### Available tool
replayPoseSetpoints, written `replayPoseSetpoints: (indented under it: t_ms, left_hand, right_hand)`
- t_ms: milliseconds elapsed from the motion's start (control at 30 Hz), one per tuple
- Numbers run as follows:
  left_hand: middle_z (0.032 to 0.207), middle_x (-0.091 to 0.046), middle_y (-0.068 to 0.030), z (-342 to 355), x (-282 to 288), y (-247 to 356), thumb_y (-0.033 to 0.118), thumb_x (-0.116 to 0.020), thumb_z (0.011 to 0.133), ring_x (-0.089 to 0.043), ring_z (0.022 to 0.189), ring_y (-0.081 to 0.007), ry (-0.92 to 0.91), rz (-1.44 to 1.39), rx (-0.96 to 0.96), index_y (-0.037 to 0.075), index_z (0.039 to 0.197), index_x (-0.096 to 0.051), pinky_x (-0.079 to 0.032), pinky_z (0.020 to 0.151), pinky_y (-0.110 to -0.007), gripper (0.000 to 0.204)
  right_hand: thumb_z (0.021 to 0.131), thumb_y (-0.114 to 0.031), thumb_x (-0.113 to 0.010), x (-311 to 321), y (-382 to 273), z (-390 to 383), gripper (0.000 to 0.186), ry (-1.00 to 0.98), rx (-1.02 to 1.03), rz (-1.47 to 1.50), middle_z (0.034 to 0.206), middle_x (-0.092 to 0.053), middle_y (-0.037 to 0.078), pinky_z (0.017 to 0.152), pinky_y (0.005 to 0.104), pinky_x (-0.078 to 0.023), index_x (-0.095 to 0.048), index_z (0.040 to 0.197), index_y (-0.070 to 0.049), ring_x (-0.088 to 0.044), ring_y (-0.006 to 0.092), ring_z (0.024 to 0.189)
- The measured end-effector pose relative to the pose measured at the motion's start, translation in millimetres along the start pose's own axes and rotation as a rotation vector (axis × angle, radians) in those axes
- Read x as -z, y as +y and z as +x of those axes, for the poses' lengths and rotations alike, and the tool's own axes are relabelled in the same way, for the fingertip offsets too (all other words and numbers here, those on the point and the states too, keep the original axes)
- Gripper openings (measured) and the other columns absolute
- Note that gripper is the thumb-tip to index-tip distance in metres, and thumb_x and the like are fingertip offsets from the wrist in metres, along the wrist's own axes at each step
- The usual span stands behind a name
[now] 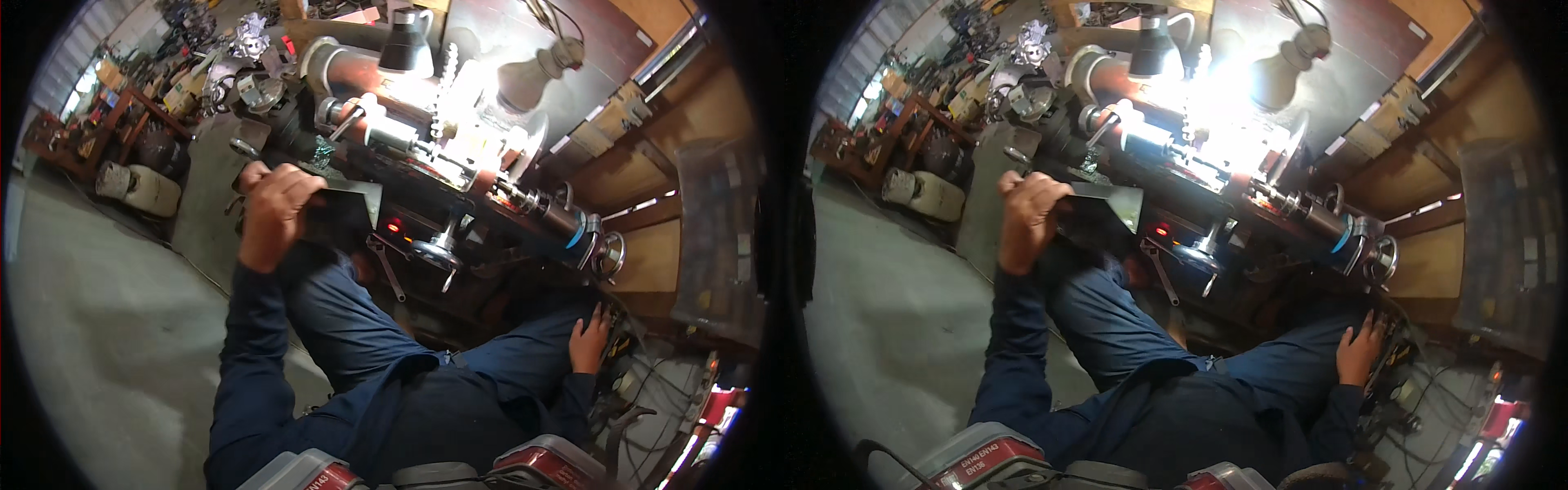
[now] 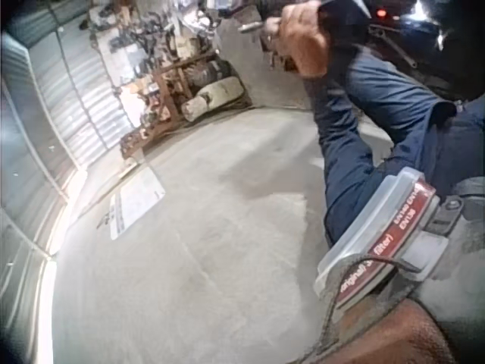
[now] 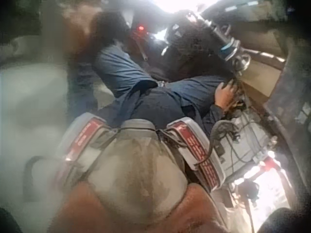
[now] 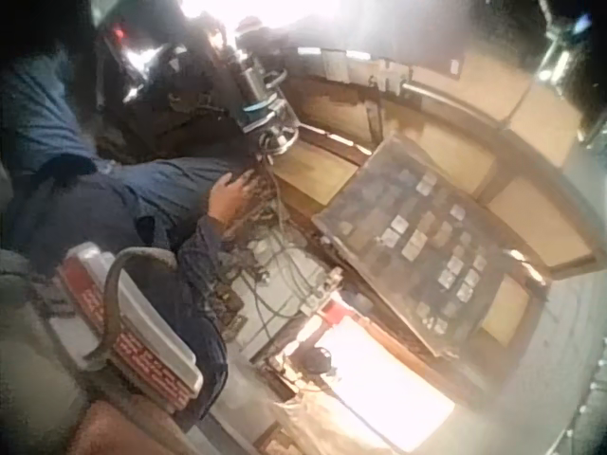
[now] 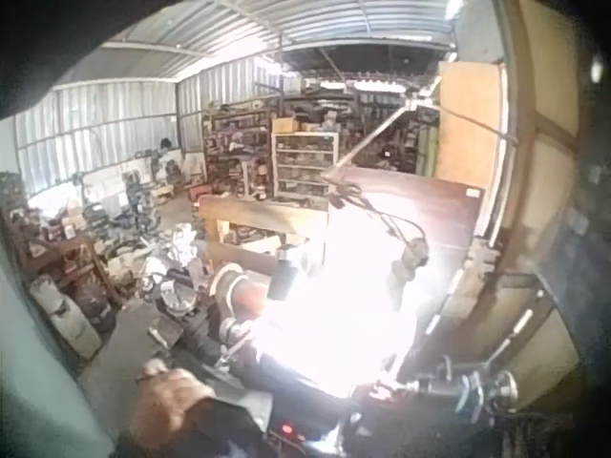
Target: The person is sharpening a metal part using a grinding machine, turning a handwheel to move the tool across the grinding wheel and using a gauge to check alignment.
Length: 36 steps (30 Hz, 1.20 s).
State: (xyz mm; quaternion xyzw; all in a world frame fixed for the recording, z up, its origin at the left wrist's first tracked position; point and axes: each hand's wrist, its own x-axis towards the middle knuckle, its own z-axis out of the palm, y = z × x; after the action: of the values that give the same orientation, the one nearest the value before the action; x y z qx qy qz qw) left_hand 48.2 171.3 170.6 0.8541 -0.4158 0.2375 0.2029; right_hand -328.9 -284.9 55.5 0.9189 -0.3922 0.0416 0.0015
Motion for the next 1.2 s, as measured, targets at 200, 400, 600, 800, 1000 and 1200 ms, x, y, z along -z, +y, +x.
replayPoseSetpoints:
  t_ms: [200, 400, 600, 800, 1000, 1200]
  left_hand:
    - [0.087, -0.068, 0.0005, 43.2, -67.9, 39.3, 0.0, -0.062, 0.073, -0.061, 0.087, -0.0175, -0.14, -0.159, -0.118, 0.013, 0.093, -0.067, -0.032, 0.08, -0.038, 0.024]
    - [0.084, -0.07, 0.0029, 64.0, -150.6, 50.3, 0.007, -0.058, 0.084, -0.062, 0.09, -0.0209, -0.15, -0.231, -0.15, 0.016, 0.1, -0.069, -0.029, 0.094, -0.048, 0.022]
    - [0.085, -0.071, -0.0009, 41.4, -187.0, 33.4, 0.012, -0.069, 0.079, -0.063, 0.089, -0.0233, -0.037, -0.272, -0.049, 0.016, 0.097, -0.071, -0.033, 0.093, -0.043, 0.019]
    - [0.114, -0.068, -0.0035, 27.5, -165.4, 57.4, 0.018, -0.076, 0.074, -0.059, 0.113, -0.0206, 0.067, -0.284, -0.017, 0.016, 0.106, -0.07, -0.03, 0.1, -0.04, 0.032]
    - [0.12, -0.064, -0.0136, 3.0, -120.6, 34.8, 0.017, -0.081, 0.072, -0.059, 0.113, -0.031, 0.398, -0.032, 0.134, 0.003, 0.112, -0.063, -0.044, 0.098, -0.043, 0.047]
    - [0.131, -0.056, -0.018, -99.2, -90.7, 26.1, 0.024, -0.072, 0.085, -0.052, 0.121, -0.0335, -0.064, 0.429, 0.668, 0.001, 0.124, -0.056, -0.039, 0.104, -0.042, 0.049]
  right_hand:
    - [0.087, -0.015, -0.056, -11.4, -8.4, -20.0, 0.057, 0.255, 0.052, -0.048, 0.148, -0.033, 0.024, 0.111, 0.0527, -0.029, -0.041, 0.141, -0.004, -0.031, 0.0446, 0.136]
    - [0.085, -0.013, -0.056, -14.7, 3.6, -24.9, 0.056, 0.313, 0.007, 0.044, 0.146, -0.036, 0.022, 0.111, 0.0523, -0.03, -0.044, 0.14, -0.006, -0.035, 0.0431, 0.134]
    - [0.084, -0.012, -0.056, -15.2, 7.1, -31.7, 0.055, 0.321, 0.001, 0.093, 0.145, -0.037, 0.023, 0.11, 0.0513, -0.03, -0.046, 0.138, -0.006, -0.036, 0.0418, 0.134]
    - [0.081, -0.012, -0.056, -17.9, 5.1, -33.4, 0.055, 0.359, 0.007, -0.05, 0.143, -0.04, 0.024, 0.109, 0.0541, -0.03, -0.049, 0.134, -0.004, -0.035, 0.0445, 0.133]
    - [0.081, -0.017, -0.06, -66.7, -98.3, 9.6, 0.037, -0.185, 0.328, 0.574, 0.103, -0.062, 0.029, 0.089, 0.0496, -0.046, -0.06, 0.11, 0.006, -0.059, 0.0433, 0.1]
    - [0.092, -0.022, -0.048, -398.5, -124.5, 42.8, 0.033, -1.054, 0.787, -0.219, 0.097, -0.064, 0.025, 0.083, 0.0496, -0.05, -0.062, 0.107, 0.003, -0.062, 0.0407, 0.091]
